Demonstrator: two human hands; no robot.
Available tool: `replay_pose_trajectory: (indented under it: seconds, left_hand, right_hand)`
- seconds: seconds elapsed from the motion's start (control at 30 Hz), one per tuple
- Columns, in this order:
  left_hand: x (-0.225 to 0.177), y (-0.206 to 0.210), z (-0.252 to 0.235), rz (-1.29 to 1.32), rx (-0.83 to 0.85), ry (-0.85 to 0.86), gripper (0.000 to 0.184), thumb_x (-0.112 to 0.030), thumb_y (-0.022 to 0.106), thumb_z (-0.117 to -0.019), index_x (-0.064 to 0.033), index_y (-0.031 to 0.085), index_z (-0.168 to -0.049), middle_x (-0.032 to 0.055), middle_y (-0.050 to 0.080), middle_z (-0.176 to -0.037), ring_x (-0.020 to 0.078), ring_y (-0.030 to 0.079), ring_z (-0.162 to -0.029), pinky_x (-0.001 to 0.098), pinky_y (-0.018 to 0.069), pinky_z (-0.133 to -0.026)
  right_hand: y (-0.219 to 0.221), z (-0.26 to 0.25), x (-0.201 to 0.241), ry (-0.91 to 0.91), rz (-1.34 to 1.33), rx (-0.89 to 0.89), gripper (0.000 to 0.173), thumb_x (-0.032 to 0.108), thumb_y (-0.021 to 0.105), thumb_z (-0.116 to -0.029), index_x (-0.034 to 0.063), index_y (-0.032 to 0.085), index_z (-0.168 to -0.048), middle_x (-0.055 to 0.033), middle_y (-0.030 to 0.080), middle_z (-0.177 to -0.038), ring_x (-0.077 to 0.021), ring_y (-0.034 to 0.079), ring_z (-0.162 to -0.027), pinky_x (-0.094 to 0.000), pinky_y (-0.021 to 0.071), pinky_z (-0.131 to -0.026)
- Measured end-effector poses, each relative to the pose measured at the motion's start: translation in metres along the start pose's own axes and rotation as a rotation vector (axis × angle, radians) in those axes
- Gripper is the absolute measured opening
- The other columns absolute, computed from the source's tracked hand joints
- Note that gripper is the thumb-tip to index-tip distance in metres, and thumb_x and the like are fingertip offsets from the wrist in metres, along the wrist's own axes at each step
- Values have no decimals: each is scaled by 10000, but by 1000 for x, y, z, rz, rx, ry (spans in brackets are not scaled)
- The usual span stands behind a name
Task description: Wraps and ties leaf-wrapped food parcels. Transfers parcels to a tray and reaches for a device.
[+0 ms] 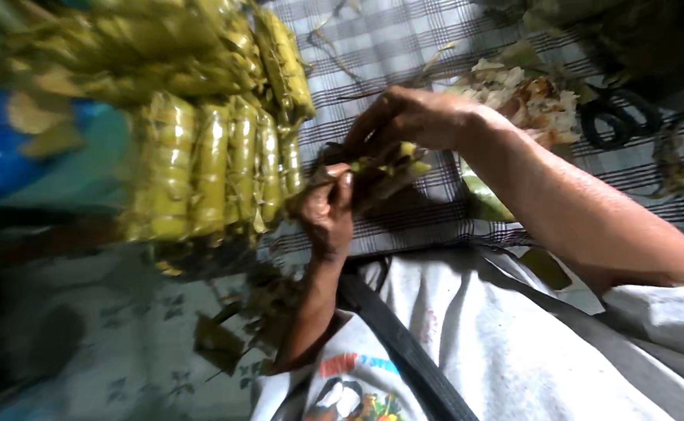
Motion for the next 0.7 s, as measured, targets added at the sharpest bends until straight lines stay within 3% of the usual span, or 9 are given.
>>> replay_pose_trajectory:
  seconds: [0.07,0.13,0.2,0.27,0.37,0.47,0.57,0.7]
  left_hand:
    - [2,-3,-4,93,-50,-111,146,-61,557,-1038,-11,693,-1054,-10,701,-1010,16,671,-913,209,574,-828]
    - [1,-3,-8,26,-84,-185,142,-89,554,-1046,-37,686,-1056,-20,695,-967,3,670,-868,199,576,-791]
    - [-3,1,-13,-137,-101,-185,156,-91,584,-1029,9,704,-1017,38,710,-945,10,675,-886,186,553,-831]
    - [-9,9,-18,-327,-79,-166,185,-112,618,-1012,24,723,-945,103,709,-868,62,674,-809,197,531,-768]
    - [-12,17,-23,-461,97,-217,188,-154,621,-1017,-2,720,-970,136,699,-846,191,671,-744,326,541,-688]
    - [-16,24,-28,-585,304,-200,194,-164,610,-1008,-18,701,-919,153,677,-794,302,670,-704,455,520,-619]
    - [-13,32,-38,-671,522,-230,228,-186,576,-1019,-43,696,-887,151,655,-842,328,667,-789,511,519,-669]
    - [-4,45,-58,-705,619,-342,237,-204,561,-1009,-86,763,-977,130,722,-861,320,697,-829,535,507,-712]
  right_hand:
    - [2,8,1,40,174,-32,122,-13,620,-926,29,731,-957,-20,678,-844,-64,606,-737,-267,522,-704]
    - [9,26,13,61,316,-92,57,37,724,-900,23,735,-954,-33,669,-827,-80,600,-745,-289,504,-728]
    - [18,49,15,51,280,-182,134,89,768,-872,56,725,-995,6,710,-867,-15,649,-777,-209,542,-752]
    - [30,73,8,22,181,-292,109,68,748,-873,63,733,-981,-3,713,-928,-14,659,-804,-178,556,-743]
    - [47,98,-7,9,256,-375,115,122,703,-919,82,763,-1009,-21,667,-998,-56,655,-843,-211,572,-751]
    - [55,109,-7,9,469,-447,109,163,668,-940,112,761,-968,-7,693,-862,-96,654,-733,-281,548,-672]
    - [58,110,-3,0,620,-458,113,95,643,-942,63,750,-953,-92,718,-894,-256,708,-799,-451,571,-683]
    - [72,104,-4,-83,710,-405,131,72,619,-905,54,745,-939,-112,692,-869,-294,701,-838,-455,566,-681]
Point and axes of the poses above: each hand's wrist, its own z-axis away from the middle knuckle, its own y-axis out of the palm, x = y × z, the point moved 4 cm from there along -z, towards the middle knuckle
